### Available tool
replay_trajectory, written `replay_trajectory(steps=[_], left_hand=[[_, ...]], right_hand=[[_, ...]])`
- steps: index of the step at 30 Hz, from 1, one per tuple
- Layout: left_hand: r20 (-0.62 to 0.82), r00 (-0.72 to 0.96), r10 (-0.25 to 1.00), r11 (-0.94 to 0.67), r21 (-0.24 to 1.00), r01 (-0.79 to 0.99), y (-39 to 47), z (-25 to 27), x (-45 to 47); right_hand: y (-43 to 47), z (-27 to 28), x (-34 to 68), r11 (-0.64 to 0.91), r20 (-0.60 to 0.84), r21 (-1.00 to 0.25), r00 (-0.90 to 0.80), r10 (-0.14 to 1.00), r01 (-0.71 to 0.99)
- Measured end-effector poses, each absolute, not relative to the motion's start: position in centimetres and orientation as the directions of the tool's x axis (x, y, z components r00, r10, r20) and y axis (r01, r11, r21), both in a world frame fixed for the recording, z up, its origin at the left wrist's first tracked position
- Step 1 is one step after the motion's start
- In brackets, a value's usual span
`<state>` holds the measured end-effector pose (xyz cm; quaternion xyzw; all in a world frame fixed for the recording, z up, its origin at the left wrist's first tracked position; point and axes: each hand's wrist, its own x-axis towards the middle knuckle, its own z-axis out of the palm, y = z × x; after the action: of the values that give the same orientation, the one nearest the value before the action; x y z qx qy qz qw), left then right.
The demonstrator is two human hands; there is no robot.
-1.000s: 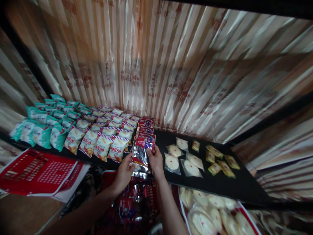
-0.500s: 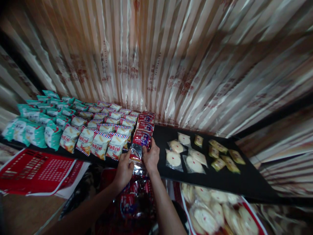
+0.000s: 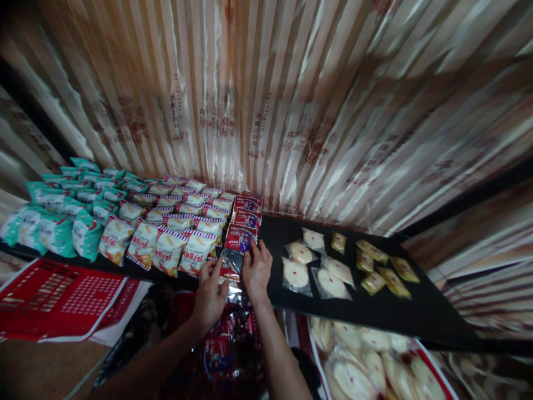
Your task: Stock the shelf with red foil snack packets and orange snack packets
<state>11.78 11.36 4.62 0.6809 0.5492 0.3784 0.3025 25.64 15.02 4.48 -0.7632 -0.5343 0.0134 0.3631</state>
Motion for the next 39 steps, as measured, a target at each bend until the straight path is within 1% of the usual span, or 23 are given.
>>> replay_trajectory(steps=[4, 7, 10, 13, 16, 19, 20, 21, 22, 23, 24, 25, 26, 27, 29, 30, 32, 35, 39], left_hand=[[0.239, 0.186, 0.953, -0.303, 0.759, 0.576, 11.5, 4.6, 11.7], [0.259, 0.220, 0.941, -0.340, 0.721, 0.604, 11.7, 4.5, 11.7], [0.284, 0.232, 0.930, -0.367, 0.699, 0.613, 11.6, 4.6, 11.8], [0.335, 0.201, 0.921, -0.385, 0.694, 0.608, 11.3, 4.8, 11.6], [0.374, 0.160, 0.913, -0.394, 0.716, 0.576, 10.1, 5.3, 10.9], [0.356, 0.207, 0.911, -0.412, 0.765, 0.496, 8.0, 4.8, 9.3], [0.319, 0.244, 0.916, -0.400, 0.784, 0.475, 7.1, 4.3, 8.7], [0.253, 0.288, 0.924, -0.366, 0.803, 0.471, 6.2, 3.5, 8.1], [0.147, 0.335, 0.931, -0.305, 0.817, 0.490, 5.3, 2.6, 7.4], [0.010, 0.381, 0.924, -0.228, 0.816, 0.531, 4.5, 1.5, 6.8], [-0.145, 0.410, 0.901, -0.139, 0.797, 0.588, 3.7, 0.4, 6.1], [-0.308, 0.423, 0.852, -0.051, 0.757, 0.652, 3.0, -0.8, 5.5], [-0.397, 0.420, 0.816, -0.001, 0.725, 0.688, 2.4, -2.0, 4.9], [-0.459, 0.415, 0.786, 0.035, 0.703, 0.711, 1.9, -3.0, 4.4], [-0.546, 0.410, 0.730, 0.095, 0.675, 0.731, 1.1, -4.9, 3.6], [-0.573, 0.404, 0.713, 0.122, 0.669, 0.733, 0.8, -5.6, 3.3], [-0.604, 0.376, 0.703, 0.178, 0.661, 0.729, 0.2, -6.8, 2.9], [-0.620, 0.316, 0.719, 0.268, 0.665, 0.697, -0.1, -8.2, 2.5], [-0.679, 0.236, 0.695, 0.447, 0.665, 0.598, 0.6, -10.2, 2.8]], right_hand=[[14.8, 3.8, 25.7, -0.118, 0.403, -0.582, 0.412, 0.817, 0.804], [14.4, 3.2, 25.9, -0.082, 0.426, -0.611, 0.414, 0.804, 0.787], [13.8, 2.9, 26.0, -0.067, 0.425, -0.643, 0.428, 0.797, 0.763], [12.6, 3.3, 26.0, -0.063, 0.405, -0.697, 0.465, 0.787, 0.715], [10.4, 4.1, 25.6, -0.059, 0.372, -0.788, 0.551, 0.747, 0.612], [7.0, 3.8, 24.6, -0.100, 0.234, -0.911, 0.701, 0.674, 0.400], [5.7, 3.2, 24.2, -0.119, 0.171, -0.940, 0.744, 0.646, 0.319], [4.3, 2.4, 23.7, -0.139, 0.111, -0.959, 0.775, 0.622, 0.248], [3.0, 1.4, 23.3, -0.166, 0.057, -0.966, 0.790, 0.611, 0.198], [1.8, 0.3, 22.9, -0.208, 0.010, -0.963, 0.791, 0.611, 0.174], [0.7, -0.8, 22.5, -0.268, -0.030, -0.946, 0.772, 0.634, 0.184], [-0.1, -1.9, 22.2, -0.356, -0.081, -0.904, 0.725, 0.684, 0.235], [-0.8, -2.9, 21.9, -0.463, -0.163, -0.818, 0.634, 0.756, 0.342], [-1.2, -3.8, 21.7, -0.534, -0.262, -0.706, 0.530, 0.807, 0.464], [-1.4, -4.9, 21.3, -0.543, -0.414, -0.536, 0.359, 0.836, 0.646], [-1.2, -5.2, 21.1, -0.521, -0.453, -0.496, 0.304, 0.838, 0.695], [-0.5, -5.6, 20.8, -0.478, -0.475, -0.480, 0.241, 0.846, 0.736], [0.5, -6.2, 20.6, -0.414, -0.523, -0.446, 0.144, 0.840, 0.793], [0.5, -7.4, 20.4, -0.337, -0.580, -0.410, 0.043, 0.813, 0.848]])
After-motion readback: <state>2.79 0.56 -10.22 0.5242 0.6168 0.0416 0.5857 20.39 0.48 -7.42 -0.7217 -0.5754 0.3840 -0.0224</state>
